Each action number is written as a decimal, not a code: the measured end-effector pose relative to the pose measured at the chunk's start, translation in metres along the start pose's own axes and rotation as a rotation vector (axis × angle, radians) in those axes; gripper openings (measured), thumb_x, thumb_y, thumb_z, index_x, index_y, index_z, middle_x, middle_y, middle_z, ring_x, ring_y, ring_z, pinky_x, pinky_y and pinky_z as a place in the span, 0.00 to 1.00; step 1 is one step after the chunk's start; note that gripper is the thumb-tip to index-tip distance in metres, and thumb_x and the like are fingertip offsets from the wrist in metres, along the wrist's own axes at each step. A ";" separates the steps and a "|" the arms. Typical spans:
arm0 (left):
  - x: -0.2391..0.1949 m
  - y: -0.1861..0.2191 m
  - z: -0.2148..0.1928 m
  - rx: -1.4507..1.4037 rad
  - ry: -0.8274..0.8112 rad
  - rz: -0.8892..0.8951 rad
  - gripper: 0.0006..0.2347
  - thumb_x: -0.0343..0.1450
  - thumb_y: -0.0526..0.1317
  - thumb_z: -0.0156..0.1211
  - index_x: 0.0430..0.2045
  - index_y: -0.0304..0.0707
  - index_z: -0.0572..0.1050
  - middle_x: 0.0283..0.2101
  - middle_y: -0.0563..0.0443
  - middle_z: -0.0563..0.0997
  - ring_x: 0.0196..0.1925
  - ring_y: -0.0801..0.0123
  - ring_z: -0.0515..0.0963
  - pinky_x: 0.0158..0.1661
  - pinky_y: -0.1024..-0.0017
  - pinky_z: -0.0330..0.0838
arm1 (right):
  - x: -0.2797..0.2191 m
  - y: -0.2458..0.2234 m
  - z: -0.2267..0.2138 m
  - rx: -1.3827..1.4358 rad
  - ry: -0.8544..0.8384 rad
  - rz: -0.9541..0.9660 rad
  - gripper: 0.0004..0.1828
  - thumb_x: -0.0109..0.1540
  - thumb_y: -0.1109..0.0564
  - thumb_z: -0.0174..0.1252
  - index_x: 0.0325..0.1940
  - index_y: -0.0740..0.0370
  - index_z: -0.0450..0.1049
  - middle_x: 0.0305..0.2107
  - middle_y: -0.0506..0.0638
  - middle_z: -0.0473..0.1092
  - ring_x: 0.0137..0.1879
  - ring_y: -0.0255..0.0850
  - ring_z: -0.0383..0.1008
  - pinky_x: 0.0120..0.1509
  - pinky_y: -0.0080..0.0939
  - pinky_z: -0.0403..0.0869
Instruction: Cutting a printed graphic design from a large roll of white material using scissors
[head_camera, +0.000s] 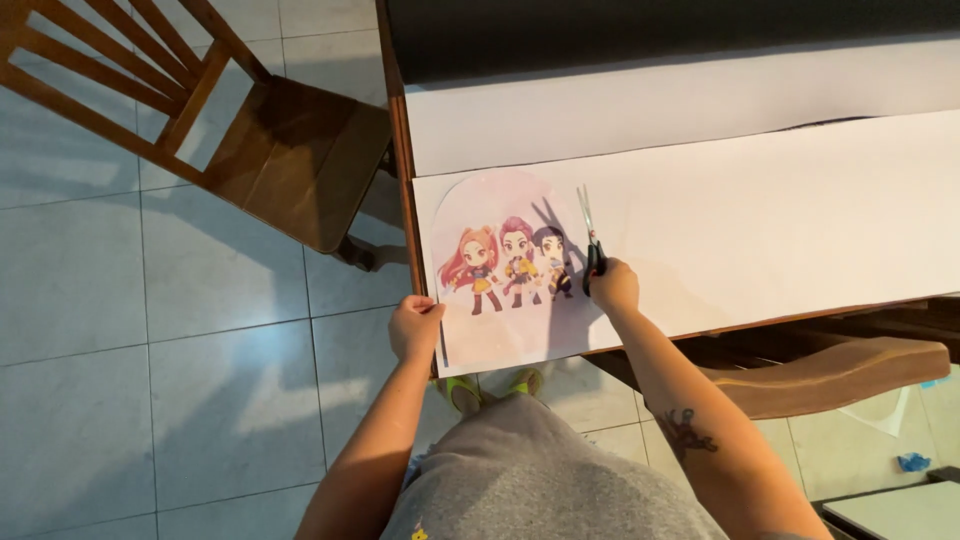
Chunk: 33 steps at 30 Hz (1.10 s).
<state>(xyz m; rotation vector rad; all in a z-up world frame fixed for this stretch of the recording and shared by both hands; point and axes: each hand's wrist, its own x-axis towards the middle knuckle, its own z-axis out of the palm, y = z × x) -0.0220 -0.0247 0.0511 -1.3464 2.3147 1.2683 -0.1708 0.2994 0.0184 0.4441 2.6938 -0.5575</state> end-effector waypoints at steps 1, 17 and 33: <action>0.000 -0.001 -0.001 -0.013 -0.001 0.001 0.11 0.62 0.47 0.72 0.34 0.52 0.82 0.40 0.61 0.87 0.49 0.60 0.85 0.46 0.64 0.77 | -0.002 -0.002 -0.001 -0.015 0.000 -0.021 0.17 0.62 0.51 0.58 0.49 0.63 0.80 0.36 0.63 0.79 0.50 0.62 0.80 0.54 0.59 0.78; 0.019 -0.029 0.028 -0.036 0.185 -0.015 0.08 0.63 0.49 0.70 0.31 0.56 0.84 0.37 0.61 0.87 0.45 0.59 0.86 0.44 0.65 0.78 | -0.033 -0.025 -0.017 0.070 -0.003 -0.009 0.16 0.62 0.50 0.61 0.49 0.59 0.81 0.35 0.59 0.79 0.49 0.59 0.81 0.51 0.57 0.79; 0.023 -0.031 0.022 -0.082 0.118 0.019 0.08 0.63 0.48 0.71 0.31 0.53 0.85 0.34 0.57 0.87 0.42 0.56 0.86 0.43 0.65 0.78 | -0.037 -0.026 -0.023 0.035 -0.026 0.027 0.16 0.62 0.50 0.61 0.50 0.60 0.81 0.38 0.61 0.79 0.53 0.60 0.80 0.56 0.57 0.78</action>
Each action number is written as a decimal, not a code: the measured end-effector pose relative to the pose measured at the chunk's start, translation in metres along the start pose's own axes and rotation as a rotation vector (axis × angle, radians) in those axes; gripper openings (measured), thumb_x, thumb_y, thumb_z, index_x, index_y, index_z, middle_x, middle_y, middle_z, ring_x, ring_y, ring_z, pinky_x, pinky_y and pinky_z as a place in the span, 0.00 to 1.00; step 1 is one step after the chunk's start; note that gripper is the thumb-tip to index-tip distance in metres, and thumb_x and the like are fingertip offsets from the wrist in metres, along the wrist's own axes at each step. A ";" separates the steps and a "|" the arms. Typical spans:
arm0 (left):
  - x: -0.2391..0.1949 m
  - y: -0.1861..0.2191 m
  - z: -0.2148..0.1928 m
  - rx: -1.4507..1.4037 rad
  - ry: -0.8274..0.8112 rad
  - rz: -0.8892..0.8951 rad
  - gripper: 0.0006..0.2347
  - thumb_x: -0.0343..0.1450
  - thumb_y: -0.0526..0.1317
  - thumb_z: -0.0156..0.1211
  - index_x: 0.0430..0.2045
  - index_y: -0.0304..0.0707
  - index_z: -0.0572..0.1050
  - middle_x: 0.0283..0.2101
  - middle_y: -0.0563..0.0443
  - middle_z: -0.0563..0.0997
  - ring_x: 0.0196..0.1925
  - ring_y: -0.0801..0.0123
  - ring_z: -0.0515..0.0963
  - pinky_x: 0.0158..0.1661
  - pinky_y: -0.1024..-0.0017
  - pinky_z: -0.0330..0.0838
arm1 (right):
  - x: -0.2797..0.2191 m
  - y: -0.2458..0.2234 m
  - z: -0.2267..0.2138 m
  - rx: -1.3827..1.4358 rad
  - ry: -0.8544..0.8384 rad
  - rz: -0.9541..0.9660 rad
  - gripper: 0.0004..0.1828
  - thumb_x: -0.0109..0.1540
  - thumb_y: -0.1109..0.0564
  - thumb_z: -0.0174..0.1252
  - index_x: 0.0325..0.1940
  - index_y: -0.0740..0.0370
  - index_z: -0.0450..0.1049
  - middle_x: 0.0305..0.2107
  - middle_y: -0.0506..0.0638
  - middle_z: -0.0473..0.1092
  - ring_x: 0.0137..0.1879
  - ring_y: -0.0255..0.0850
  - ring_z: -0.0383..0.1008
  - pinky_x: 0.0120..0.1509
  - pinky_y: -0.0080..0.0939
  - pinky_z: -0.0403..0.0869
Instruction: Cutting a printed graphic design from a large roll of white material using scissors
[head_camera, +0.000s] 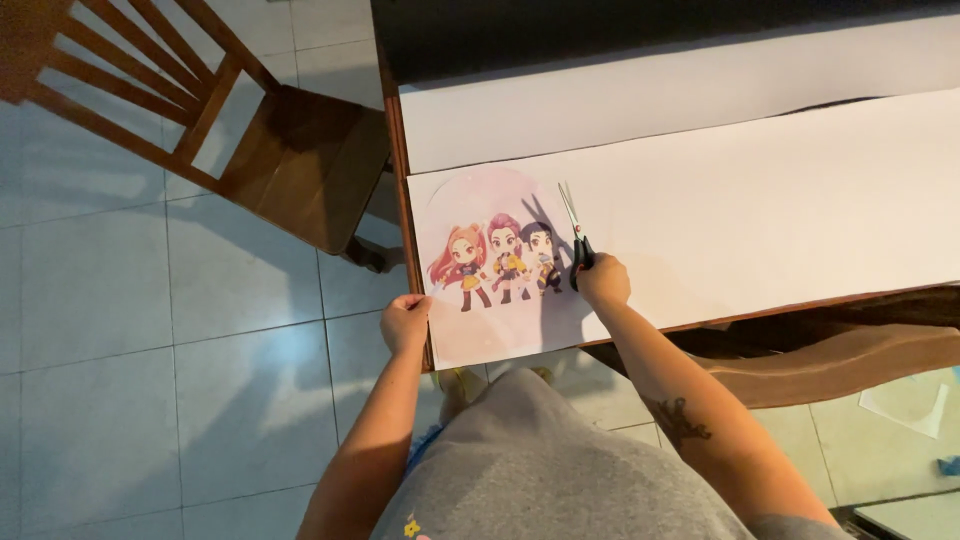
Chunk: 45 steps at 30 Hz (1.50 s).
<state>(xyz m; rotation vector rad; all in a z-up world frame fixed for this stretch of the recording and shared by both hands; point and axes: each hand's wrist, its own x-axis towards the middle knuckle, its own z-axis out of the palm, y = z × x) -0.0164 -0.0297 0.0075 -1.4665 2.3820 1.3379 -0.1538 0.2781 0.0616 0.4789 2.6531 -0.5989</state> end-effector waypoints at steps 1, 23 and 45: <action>0.000 0.000 0.000 0.003 -0.007 0.000 0.09 0.62 0.49 0.71 0.31 0.53 0.85 0.33 0.57 0.87 0.41 0.57 0.86 0.43 0.66 0.78 | 0.000 0.000 0.000 0.006 0.000 0.001 0.16 0.62 0.50 0.61 0.50 0.60 0.81 0.38 0.61 0.79 0.53 0.60 0.80 0.56 0.57 0.78; -0.085 0.042 0.045 0.301 -0.235 1.227 0.14 0.64 0.43 0.70 0.43 0.49 0.81 0.52 0.53 0.78 0.60 0.59 0.77 0.58 0.60 0.70 | -0.136 0.250 -0.076 0.770 1.168 0.225 0.50 0.53 0.50 0.87 0.60 0.71 0.57 0.55 0.68 0.63 0.68 0.58 0.67 0.77 0.57 0.60; -0.095 0.063 0.062 0.654 -0.420 1.211 0.22 0.65 0.43 0.70 0.56 0.52 0.76 0.66 0.49 0.69 0.69 0.51 0.62 0.60 0.45 0.63 | -0.113 0.304 -0.125 2.001 0.735 0.492 0.16 0.57 0.58 0.69 0.50 0.57 0.81 0.42 0.48 0.82 0.48 0.42 0.84 0.56 0.45 0.87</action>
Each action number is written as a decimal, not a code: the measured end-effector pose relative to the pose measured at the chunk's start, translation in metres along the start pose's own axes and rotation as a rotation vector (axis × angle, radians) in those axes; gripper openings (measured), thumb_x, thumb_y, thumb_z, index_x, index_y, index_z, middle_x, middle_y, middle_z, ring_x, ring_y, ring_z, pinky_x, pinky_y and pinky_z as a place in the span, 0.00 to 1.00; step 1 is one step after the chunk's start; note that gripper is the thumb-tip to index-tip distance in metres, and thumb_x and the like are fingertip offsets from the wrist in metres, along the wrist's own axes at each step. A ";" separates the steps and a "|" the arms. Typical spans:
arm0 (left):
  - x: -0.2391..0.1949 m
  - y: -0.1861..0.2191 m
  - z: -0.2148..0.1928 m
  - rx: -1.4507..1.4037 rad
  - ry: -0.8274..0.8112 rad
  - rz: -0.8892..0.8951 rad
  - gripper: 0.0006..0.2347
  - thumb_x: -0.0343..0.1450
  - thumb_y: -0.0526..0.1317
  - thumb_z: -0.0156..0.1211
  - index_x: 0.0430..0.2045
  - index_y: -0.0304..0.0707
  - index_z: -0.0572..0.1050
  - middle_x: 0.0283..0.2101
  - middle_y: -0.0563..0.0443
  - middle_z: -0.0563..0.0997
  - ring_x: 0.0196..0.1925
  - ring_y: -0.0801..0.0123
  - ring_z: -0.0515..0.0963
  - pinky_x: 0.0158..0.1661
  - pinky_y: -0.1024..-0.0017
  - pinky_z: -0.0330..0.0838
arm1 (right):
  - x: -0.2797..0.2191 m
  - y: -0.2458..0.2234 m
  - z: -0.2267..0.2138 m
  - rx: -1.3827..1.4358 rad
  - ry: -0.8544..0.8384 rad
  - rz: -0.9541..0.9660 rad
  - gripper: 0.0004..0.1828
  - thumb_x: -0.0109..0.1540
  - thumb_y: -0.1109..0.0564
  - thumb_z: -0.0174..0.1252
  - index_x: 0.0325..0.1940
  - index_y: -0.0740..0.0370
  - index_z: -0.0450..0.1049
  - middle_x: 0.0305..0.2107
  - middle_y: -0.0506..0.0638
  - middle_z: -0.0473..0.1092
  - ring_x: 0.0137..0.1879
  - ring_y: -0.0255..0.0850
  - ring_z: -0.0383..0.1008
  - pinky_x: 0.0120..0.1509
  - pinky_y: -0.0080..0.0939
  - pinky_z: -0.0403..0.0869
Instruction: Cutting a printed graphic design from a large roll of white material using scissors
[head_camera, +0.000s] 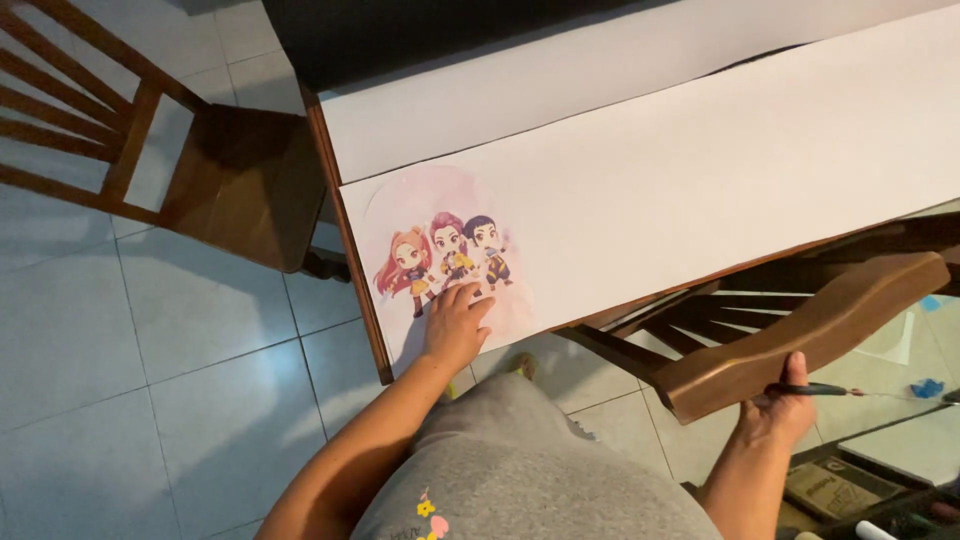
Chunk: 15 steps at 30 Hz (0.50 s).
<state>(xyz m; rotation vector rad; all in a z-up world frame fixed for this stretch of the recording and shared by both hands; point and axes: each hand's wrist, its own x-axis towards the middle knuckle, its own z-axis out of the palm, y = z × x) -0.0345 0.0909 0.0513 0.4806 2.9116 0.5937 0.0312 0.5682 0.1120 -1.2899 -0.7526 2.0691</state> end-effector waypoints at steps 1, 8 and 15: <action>0.000 0.000 0.000 0.004 0.001 0.000 0.22 0.65 0.43 0.70 0.56 0.51 0.76 0.66 0.50 0.68 0.69 0.52 0.62 0.60 0.46 0.62 | 0.002 -0.006 -0.001 -0.052 0.000 -0.031 0.16 0.57 0.57 0.70 0.50 0.58 0.81 0.40 0.47 0.82 0.46 0.41 0.84 0.54 0.44 0.87; 0.000 0.005 0.002 -0.019 0.006 -0.045 0.22 0.65 0.42 0.70 0.55 0.49 0.77 0.66 0.51 0.68 0.70 0.53 0.60 0.61 0.43 0.61 | 0.028 -0.047 -0.021 -0.898 0.011 -1.068 0.19 0.74 0.57 0.75 0.45 0.61 0.68 0.39 0.55 0.74 0.42 0.41 0.76 0.36 0.44 0.76; 0.013 0.014 -0.002 -0.038 0.095 0.081 0.23 0.64 0.44 0.71 0.54 0.39 0.76 0.63 0.46 0.72 0.70 0.53 0.64 0.67 0.52 0.59 | -0.151 -0.022 0.043 -1.044 -0.901 -0.390 0.24 0.51 0.49 0.68 0.45 0.65 0.75 0.44 0.55 0.78 0.48 0.44 0.78 0.57 0.42 0.76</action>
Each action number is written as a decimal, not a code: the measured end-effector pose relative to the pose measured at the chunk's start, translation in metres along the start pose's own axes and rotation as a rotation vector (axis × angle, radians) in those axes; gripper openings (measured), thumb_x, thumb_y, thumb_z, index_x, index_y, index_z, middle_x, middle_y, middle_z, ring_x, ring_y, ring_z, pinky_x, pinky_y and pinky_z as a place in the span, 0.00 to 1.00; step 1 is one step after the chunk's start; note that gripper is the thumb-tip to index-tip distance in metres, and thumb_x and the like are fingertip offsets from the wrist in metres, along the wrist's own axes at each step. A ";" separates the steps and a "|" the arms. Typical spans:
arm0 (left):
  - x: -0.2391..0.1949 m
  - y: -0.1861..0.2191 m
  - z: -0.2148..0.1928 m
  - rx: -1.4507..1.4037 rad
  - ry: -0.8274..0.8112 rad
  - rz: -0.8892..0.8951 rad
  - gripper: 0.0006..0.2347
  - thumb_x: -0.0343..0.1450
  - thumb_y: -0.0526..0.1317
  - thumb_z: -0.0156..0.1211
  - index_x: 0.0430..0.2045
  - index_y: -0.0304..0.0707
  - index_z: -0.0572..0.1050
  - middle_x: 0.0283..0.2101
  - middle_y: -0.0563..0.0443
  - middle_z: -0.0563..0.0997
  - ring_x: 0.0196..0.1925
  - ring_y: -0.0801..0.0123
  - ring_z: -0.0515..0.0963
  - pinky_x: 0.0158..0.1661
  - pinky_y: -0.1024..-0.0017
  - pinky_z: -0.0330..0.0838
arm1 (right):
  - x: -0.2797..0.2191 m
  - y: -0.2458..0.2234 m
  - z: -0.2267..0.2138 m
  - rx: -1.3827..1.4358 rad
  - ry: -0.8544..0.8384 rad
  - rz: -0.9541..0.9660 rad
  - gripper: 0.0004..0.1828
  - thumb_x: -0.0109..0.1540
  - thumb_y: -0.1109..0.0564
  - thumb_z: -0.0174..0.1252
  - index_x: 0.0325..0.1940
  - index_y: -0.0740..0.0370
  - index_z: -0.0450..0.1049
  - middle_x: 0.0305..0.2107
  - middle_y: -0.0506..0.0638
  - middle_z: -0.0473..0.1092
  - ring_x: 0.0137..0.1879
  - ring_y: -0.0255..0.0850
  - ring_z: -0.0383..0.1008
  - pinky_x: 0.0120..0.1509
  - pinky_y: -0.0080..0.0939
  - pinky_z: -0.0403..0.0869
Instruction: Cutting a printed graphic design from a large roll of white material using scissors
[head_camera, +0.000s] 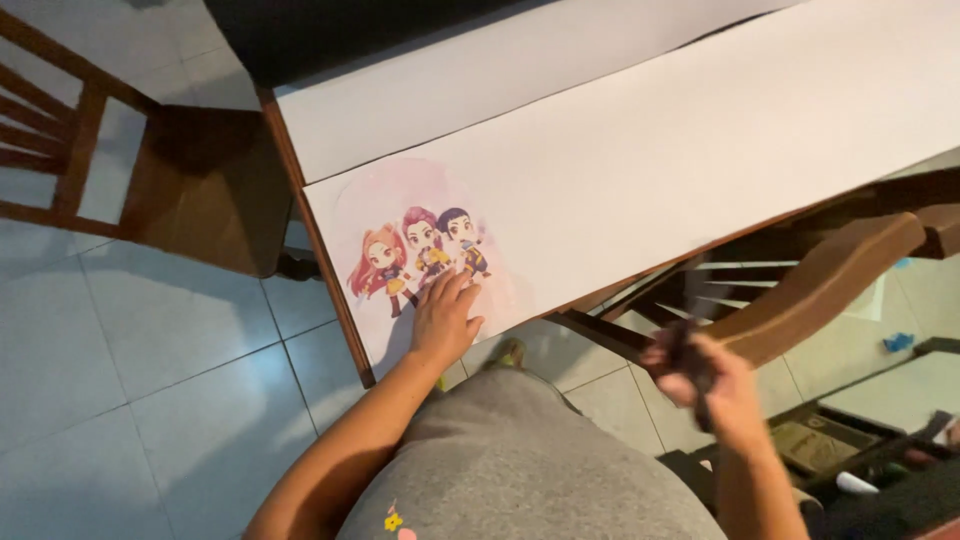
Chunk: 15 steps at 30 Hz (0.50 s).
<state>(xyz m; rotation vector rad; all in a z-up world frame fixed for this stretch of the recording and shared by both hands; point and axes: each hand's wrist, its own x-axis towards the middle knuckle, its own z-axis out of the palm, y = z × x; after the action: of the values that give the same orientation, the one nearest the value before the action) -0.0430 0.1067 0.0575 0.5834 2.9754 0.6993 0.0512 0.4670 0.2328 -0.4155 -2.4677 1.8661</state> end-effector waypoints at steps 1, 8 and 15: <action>0.007 0.004 -0.005 -0.015 0.010 0.005 0.24 0.62 0.43 0.73 0.53 0.40 0.77 0.63 0.45 0.73 0.70 0.51 0.64 0.67 0.50 0.58 | -0.002 0.004 0.027 0.016 -0.147 0.177 0.27 0.46 0.53 0.75 0.45 0.66 0.79 0.38 0.58 0.80 0.44 0.45 0.80 0.52 0.44 0.78; 0.028 0.005 -0.008 0.061 -0.108 -0.036 0.29 0.58 0.48 0.76 0.56 0.53 0.75 0.66 0.49 0.68 0.72 0.54 0.62 0.67 0.47 0.57 | -0.025 0.133 0.089 -0.047 -0.510 0.692 0.24 0.53 0.47 0.76 0.39 0.73 0.81 0.21 0.62 0.77 0.27 0.45 0.79 0.32 0.38 0.78; 0.029 0.008 -0.012 0.111 -0.274 -0.098 0.33 0.60 0.51 0.74 0.63 0.58 0.70 0.70 0.51 0.63 0.74 0.54 0.58 0.68 0.42 0.54 | -0.031 0.154 0.102 -0.021 -0.472 0.787 0.24 0.52 0.44 0.76 0.28 0.69 0.78 0.18 0.62 0.74 0.25 0.48 0.79 0.28 0.37 0.77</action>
<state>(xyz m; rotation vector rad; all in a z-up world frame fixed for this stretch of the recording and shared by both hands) -0.0689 0.1188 0.0729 0.4893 2.7760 0.4107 0.0937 0.4027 0.0624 -1.2262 -2.8809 2.4302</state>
